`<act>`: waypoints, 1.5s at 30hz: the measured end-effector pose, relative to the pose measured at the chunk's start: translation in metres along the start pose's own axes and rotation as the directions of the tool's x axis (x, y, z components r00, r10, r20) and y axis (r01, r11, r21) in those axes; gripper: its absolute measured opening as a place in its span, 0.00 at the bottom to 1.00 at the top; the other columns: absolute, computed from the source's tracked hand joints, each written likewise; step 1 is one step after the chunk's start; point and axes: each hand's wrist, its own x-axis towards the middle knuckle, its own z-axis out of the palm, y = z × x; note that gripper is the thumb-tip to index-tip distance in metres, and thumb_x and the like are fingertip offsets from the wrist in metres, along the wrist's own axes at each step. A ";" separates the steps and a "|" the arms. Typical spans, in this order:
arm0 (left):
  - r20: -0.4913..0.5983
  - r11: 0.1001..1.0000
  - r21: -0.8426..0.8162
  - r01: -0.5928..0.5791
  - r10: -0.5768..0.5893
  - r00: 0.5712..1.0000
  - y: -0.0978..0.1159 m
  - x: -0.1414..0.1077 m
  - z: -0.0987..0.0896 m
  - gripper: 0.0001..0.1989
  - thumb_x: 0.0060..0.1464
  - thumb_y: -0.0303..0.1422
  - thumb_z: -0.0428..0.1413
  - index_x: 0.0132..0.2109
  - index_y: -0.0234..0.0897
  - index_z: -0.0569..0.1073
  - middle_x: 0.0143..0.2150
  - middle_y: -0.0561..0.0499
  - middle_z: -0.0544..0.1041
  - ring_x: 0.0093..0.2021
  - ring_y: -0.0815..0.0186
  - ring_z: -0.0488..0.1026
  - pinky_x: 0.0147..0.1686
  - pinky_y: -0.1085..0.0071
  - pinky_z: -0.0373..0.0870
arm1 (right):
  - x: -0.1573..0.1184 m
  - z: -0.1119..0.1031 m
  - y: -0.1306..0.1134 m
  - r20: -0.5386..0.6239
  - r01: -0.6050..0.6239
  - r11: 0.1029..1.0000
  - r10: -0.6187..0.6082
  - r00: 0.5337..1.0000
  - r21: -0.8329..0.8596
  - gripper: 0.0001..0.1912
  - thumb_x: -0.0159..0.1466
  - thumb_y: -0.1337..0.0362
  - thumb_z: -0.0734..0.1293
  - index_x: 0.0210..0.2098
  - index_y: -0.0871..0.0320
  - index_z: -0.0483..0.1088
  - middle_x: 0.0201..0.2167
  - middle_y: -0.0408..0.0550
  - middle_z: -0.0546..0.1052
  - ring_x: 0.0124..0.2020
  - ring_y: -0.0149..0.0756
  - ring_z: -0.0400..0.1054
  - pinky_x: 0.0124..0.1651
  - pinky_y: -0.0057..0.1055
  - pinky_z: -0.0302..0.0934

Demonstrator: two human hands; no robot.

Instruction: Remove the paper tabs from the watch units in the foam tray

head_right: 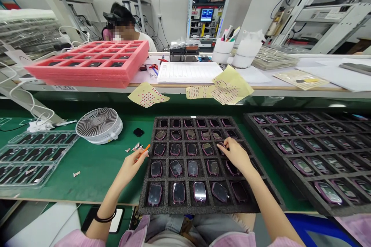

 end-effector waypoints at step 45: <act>0.307 0.775 -0.624 0.106 0.118 0.944 0.086 -0.001 0.059 0.25 0.46 0.56 0.56 0.27 0.36 0.64 0.17 0.59 0.63 0.15 0.78 0.52 0.15 0.78 0.50 | -0.048 0.007 -0.183 0.325 -0.359 -0.137 -0.217 0.920 0.923 0.15 0.57 0.55 0.71 0.30 0.55 0.61 0.15 0.31 0.62 0.10 0.17 0.44 0.10 0.15 0.43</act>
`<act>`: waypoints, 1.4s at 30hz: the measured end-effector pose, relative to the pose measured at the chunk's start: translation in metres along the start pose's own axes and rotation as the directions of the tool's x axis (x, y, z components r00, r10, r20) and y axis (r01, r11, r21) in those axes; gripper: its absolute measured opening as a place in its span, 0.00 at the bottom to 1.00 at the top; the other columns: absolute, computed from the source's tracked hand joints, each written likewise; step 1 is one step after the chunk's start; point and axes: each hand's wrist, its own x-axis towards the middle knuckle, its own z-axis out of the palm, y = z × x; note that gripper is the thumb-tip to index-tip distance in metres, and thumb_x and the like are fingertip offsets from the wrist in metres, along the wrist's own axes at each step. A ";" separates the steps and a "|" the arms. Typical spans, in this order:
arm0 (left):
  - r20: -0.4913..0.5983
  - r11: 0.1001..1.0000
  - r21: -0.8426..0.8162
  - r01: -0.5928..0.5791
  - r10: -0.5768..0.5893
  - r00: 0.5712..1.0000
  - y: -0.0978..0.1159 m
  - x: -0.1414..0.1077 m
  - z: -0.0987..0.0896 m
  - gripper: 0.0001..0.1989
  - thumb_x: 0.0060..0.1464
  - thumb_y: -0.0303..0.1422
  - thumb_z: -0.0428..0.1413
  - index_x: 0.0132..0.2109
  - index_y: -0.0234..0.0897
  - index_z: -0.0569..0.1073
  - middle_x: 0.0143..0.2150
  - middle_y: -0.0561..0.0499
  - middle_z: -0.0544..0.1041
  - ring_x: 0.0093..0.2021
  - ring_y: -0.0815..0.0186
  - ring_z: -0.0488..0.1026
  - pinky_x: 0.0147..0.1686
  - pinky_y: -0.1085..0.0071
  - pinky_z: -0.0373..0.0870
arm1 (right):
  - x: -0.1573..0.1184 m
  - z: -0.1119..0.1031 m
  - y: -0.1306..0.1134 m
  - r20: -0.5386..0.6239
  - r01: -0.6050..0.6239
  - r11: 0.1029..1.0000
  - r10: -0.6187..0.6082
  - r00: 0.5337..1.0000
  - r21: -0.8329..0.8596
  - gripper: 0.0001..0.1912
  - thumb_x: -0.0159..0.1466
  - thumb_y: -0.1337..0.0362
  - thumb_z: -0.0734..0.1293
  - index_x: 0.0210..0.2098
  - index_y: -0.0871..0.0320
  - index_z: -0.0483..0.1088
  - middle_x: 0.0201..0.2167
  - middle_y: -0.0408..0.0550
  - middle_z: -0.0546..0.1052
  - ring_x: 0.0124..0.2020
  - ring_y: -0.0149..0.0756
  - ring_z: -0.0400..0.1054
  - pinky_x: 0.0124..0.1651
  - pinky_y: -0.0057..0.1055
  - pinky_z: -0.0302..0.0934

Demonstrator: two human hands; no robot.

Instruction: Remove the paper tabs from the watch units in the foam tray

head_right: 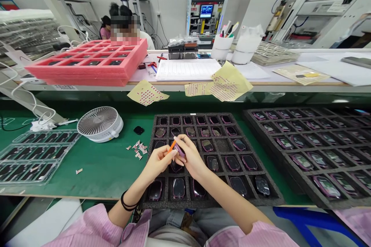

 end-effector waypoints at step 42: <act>-0.362 0.771 0.618 0.156 0.102 0.927 -0.027 -0.030 -0.106 0.23 0.56 0.51 0.46 0.31 0.36 0.71 0.21 0.56 0.62 0.22 0.68 0.59 0.26 0.73 0.56 | -0.010 -0.244 -0.073 -0.219 -0.350 -0.189 -0.493 0.842 -0.917 0.27 0.55 0.37 0.60 0.22 0.56 0.65 0.26 0.56 0.71 0.33 0.50 0.69 0.37 0.42 0.62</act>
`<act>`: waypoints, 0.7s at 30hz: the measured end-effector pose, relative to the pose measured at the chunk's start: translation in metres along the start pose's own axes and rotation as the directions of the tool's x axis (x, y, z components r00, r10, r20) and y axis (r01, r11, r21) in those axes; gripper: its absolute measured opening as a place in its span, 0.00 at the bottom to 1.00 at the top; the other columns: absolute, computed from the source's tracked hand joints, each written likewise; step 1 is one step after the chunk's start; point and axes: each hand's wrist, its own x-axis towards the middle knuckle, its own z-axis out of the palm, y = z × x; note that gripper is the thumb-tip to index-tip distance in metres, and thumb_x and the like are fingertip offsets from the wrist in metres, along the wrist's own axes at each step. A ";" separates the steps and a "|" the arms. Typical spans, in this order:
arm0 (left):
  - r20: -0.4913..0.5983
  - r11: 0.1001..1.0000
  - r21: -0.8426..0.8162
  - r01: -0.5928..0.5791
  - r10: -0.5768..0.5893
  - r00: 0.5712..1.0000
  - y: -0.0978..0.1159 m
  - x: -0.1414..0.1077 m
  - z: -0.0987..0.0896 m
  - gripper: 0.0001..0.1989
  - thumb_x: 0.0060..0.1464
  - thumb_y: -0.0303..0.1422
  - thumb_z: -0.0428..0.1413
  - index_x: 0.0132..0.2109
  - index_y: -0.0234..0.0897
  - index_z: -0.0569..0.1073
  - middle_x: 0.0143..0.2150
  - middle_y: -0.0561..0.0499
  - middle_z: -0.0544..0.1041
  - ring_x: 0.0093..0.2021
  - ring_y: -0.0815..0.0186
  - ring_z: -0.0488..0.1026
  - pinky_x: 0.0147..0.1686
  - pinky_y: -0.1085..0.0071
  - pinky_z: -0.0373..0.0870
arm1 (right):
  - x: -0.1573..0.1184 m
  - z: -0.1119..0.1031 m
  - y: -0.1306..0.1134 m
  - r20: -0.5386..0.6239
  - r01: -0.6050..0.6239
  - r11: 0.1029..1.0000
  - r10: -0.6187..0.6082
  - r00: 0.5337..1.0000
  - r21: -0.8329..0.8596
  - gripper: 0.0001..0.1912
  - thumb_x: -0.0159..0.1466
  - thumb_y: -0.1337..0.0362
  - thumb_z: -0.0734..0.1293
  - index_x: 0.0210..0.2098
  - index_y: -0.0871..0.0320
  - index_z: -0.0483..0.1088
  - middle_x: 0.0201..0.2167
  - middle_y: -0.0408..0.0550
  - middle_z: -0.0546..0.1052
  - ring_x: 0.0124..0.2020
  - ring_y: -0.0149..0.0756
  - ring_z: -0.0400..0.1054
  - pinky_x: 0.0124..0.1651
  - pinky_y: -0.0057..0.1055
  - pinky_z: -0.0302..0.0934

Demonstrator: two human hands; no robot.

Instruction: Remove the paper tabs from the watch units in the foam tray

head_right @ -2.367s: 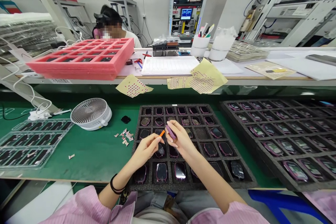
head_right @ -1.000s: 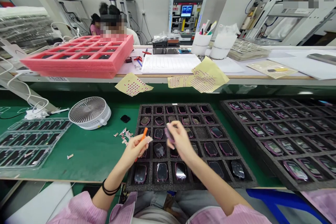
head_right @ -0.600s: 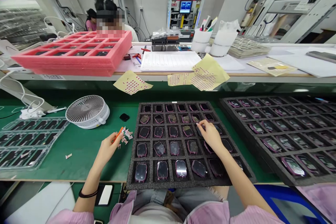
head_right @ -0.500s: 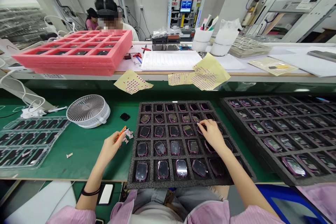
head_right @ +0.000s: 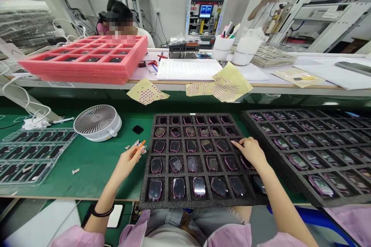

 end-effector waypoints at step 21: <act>0.386 0.878 -0.476 -0.051 0.261 0.885 0.091 -0.023 0.057 0.19 0.62 0.45 0.45 0.33 0.34 0.67 0.19 0.60 0.57 0.20 0.74 0.51 0.23 0.76 0.50 | -0.078 -0.026 -0.234 0.379 -0.488 -0.296 -0.358 0.853 0.821 0.16 0.56 0.58 0.72 0.25 0.58 0.61 0.17 0.34 0.65 0.10 0.18 0.50 0.10 0.17 0.43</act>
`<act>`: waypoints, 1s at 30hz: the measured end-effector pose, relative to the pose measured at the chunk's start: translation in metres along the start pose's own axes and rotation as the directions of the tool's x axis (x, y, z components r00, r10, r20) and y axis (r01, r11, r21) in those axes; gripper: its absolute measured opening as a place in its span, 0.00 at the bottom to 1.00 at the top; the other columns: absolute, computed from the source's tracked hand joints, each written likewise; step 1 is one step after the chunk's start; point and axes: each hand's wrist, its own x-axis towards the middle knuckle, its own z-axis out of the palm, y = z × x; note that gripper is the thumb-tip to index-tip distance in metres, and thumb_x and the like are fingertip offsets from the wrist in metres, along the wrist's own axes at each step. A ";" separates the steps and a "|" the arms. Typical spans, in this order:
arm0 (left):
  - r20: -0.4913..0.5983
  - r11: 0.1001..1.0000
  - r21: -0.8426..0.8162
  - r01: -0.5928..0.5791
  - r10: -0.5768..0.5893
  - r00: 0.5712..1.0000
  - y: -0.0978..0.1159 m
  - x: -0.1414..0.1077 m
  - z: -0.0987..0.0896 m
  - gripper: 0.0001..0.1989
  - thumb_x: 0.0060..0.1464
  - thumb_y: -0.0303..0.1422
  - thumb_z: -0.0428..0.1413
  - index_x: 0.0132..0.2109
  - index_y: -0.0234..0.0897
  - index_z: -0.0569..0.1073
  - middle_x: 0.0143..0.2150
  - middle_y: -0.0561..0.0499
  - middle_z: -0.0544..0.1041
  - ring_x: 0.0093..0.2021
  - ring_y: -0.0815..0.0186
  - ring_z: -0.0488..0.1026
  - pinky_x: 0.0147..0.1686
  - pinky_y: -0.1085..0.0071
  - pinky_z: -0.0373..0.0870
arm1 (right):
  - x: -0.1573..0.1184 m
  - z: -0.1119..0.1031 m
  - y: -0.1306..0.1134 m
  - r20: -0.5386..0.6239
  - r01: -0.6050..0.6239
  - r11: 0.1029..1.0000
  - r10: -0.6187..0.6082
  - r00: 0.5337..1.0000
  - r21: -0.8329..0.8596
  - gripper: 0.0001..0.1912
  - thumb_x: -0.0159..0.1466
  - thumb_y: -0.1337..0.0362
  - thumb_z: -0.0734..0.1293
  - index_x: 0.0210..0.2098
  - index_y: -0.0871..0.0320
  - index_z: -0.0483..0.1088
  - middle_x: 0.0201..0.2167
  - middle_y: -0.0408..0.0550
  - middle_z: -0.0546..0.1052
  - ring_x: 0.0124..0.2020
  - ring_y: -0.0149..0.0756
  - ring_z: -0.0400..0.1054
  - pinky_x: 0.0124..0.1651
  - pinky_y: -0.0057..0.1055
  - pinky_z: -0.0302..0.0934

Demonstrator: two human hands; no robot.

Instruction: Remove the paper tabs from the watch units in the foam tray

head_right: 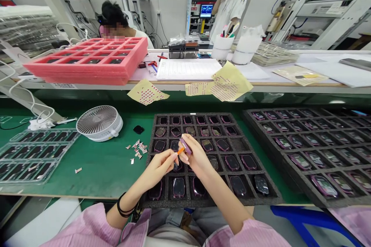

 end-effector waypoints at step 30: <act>0.004 0.999 -0.044 0.030 -0.030 1.000 -0.002 0.001 -0.005 0.25 0.57 0.52 0.47 0.30 0.33 0.70 0.14 0.60 0.58 0.16 0.76 0.49 0.19 0.75 0.47 | -0.003 0.003 0.013 0.075 -0.028 0.999 0.026 0.997 0.026 0.17 0.58 0.55 0.71 0.29 0.56 0.59 0.17 0.31 0.63 0.09 0.15 0.40 0.10 0.16 0.37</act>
